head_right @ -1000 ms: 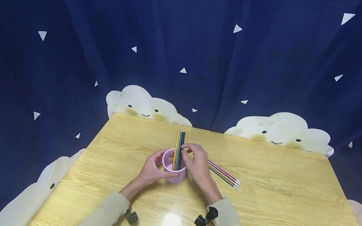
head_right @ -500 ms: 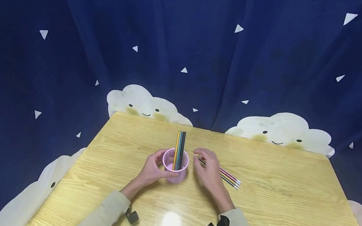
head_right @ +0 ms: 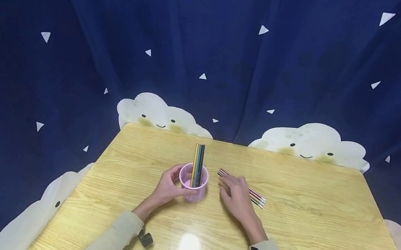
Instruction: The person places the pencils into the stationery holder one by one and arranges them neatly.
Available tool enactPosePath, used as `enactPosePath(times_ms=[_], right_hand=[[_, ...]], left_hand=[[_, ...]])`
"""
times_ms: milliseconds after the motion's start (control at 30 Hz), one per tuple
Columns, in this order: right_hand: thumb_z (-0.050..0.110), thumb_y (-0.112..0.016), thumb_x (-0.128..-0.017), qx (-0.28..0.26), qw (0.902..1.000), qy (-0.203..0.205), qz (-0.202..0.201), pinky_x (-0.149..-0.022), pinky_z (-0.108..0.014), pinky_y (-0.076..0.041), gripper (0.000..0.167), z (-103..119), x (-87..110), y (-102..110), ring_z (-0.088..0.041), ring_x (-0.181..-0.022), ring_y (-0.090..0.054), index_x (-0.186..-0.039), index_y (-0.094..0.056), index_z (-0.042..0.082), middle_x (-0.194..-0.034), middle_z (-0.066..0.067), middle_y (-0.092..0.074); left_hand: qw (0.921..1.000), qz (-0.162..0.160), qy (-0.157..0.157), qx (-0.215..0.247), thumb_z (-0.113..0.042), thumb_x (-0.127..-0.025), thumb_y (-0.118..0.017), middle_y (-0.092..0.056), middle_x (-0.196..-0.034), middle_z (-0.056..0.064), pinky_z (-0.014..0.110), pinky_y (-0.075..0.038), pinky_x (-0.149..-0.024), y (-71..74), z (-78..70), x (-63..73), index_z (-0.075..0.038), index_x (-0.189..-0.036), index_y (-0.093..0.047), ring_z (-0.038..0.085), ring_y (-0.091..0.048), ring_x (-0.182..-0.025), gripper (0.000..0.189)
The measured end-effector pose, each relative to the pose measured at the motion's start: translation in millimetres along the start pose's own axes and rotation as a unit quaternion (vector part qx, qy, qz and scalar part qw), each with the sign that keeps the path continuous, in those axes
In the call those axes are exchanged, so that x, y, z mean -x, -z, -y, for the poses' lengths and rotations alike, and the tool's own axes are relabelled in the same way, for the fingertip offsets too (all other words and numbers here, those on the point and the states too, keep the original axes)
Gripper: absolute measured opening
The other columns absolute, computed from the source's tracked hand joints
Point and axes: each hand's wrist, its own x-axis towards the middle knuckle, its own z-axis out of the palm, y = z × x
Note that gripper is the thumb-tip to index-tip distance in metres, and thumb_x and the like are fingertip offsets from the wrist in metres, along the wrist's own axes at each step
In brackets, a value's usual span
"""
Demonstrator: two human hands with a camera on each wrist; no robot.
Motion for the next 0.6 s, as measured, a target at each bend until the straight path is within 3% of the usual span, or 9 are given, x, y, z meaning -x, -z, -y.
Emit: enactPosePath(times_ms=[400, 600], right_hand=[[0.007, -0.073, -0.093, 0.072, 0.9961, -0.025, 0.044, -0.083, -0.043, -0.040, 0.035, -10, 14.9, 1, -0.029, -0.098, -0.053, -0.127, -0.073, 0.002, -0.144, -0.019, -0.063], [0.009, -0.073, -0.093, 0.097, 0.9937, -0.022, 0.052, -0.082, -0.044, -0.041, 0.034, -10, 16.8, -1, -0.031, -0.101, -0.054, -0.126, -0.074, 0.003, -0.142, -0.019, -0.064]], left_hand=[[0.9999, 0.006, -0.002, 0.012, -0.002, -0.066, -0.097, -0.067, -0.137, 0.016, 0.053, -0.046, -0.115, 0.9, -0.2, 0.0, -0.003, -0.143, -0.059, 0.037, -0.062, -0.128, 0.086], [0.9999, 0.004, -0.004, 0.014, 0.001, -0.066, -0.096, -0.066, -0.137, 0.019, 0.060, -0.046, -0.113, 0.5, -1.8, 0.1, 0.000, -0.144, -0.058, 0.044, -0.061, -0.127, 0.087]])
